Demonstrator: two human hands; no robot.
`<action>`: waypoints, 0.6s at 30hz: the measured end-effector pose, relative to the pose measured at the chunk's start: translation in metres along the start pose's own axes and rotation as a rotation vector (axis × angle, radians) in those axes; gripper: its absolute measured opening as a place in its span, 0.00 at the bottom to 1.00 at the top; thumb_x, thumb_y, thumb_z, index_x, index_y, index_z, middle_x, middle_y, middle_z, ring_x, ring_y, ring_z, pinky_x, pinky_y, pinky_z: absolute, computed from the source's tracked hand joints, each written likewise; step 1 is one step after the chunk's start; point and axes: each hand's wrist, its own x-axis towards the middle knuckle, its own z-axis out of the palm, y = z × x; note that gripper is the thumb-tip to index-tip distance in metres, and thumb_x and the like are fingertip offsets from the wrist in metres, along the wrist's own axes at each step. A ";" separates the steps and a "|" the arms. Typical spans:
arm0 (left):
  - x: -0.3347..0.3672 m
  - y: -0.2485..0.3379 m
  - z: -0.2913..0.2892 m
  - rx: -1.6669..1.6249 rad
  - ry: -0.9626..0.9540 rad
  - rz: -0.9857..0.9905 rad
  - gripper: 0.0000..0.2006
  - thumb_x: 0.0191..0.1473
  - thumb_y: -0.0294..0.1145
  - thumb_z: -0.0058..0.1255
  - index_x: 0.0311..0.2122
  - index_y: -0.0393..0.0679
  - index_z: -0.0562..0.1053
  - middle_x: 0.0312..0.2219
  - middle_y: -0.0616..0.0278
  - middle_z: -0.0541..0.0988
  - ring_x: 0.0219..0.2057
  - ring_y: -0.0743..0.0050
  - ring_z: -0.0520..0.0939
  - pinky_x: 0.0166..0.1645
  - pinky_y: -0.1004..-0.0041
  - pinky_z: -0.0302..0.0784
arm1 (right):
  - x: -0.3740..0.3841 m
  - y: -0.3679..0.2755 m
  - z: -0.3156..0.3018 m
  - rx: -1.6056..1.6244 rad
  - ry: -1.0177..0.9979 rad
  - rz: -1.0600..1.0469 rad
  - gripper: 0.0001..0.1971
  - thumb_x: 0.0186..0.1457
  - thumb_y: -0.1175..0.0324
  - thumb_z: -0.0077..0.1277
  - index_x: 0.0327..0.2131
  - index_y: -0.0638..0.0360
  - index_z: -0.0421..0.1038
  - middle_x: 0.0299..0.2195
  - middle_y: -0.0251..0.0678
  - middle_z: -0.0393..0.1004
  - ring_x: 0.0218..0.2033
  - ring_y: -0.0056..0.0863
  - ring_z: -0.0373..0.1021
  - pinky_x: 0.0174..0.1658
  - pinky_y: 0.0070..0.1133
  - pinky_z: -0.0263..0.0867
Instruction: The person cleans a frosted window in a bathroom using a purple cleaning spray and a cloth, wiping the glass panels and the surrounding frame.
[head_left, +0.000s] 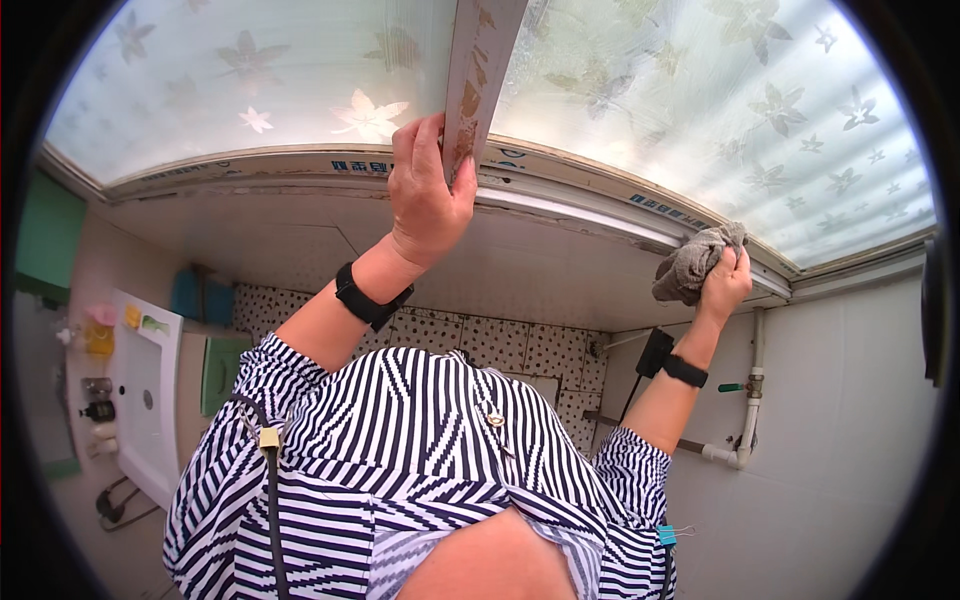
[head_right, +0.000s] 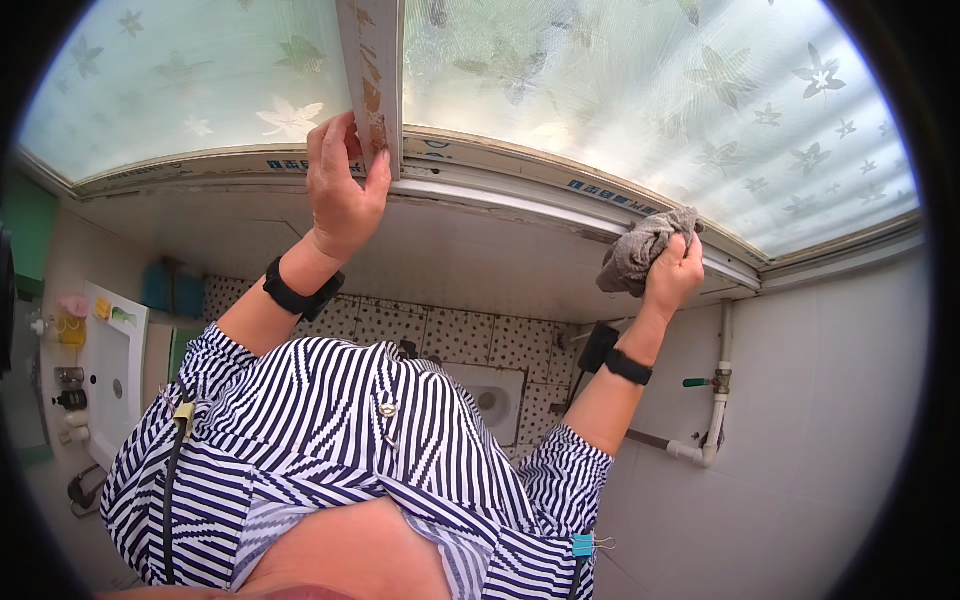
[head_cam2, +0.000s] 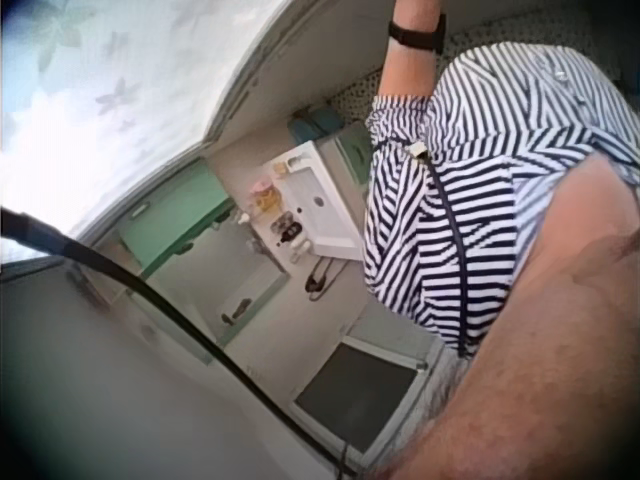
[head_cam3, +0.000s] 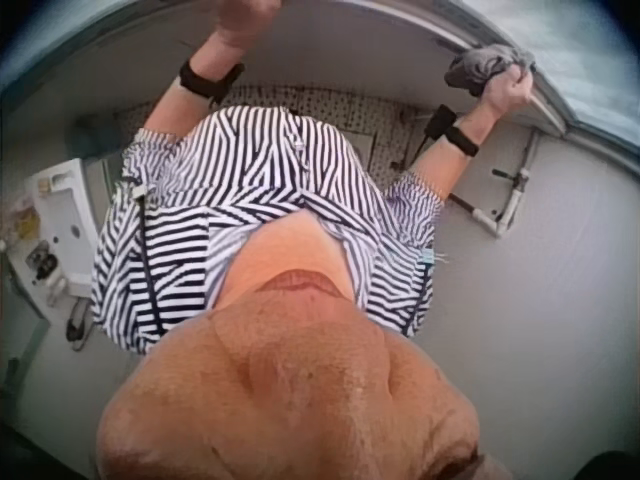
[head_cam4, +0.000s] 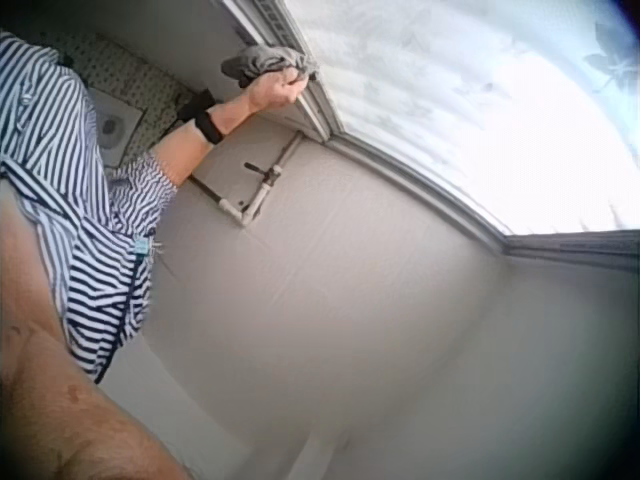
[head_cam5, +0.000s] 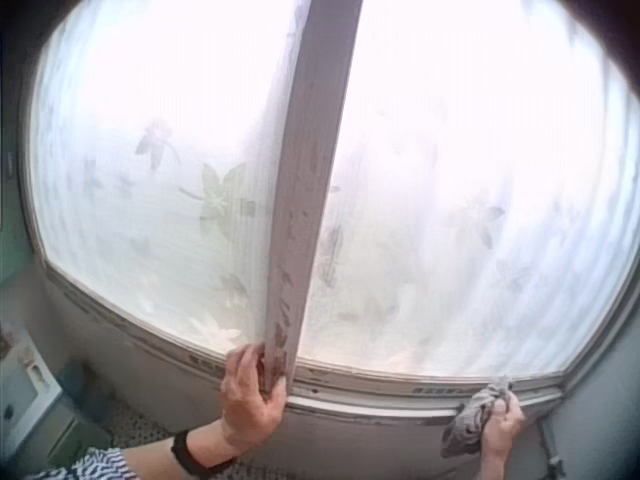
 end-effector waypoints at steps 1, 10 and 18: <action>0.000 -0.005 0.000 0.024 -0.007 -0.011 0.25 0.42 0.19 0.52 0.48 0.32 0.61 0.38 0.51 0.66 0.30 0.67 0.74 0.33 0.73 0.72 | -0.012 -0.003 0.000 0.014 0.029 0.005 0.19 0.52 0.63 0.42 0.42 0.71 0.67 0.30 0.41 0.75 0.30 0.27 0.69 0.37 0.22 0.64; -0.002 0.001 -0.012 0.096 0.043 0.023 0.25 0.40 0.19 0.53 0.47 0.33 0.61 0.39 0.47 0.65 0.31 0.60 0.73 0.32 0.71 0.72 | -0.066 -0.049 0.029 0.170 -0.143 -0.096 0.16 0.54 0.65 0.44 0.41 0.69 0.68 0.32 0.39 0.73 0.32 0.24 0.67 0.38 0.21 0.63; -0.014 0.015 -0.031 0.072 0.070 0.075 0.31 0.39 0.21 0.48 0.51 0.28 0.52 0.40 0.42 0.60 0.39 0.50 0.66 0.42 0.60 0.65 | -0.122 -0.123 0.045 0.319 -0.269 -0.091 0.16 0.54 0.70 0.42 0.43 0.71 0.66 0.34 0.38 0.72 0.33 0.24 0.66 0.39 0.20 0.62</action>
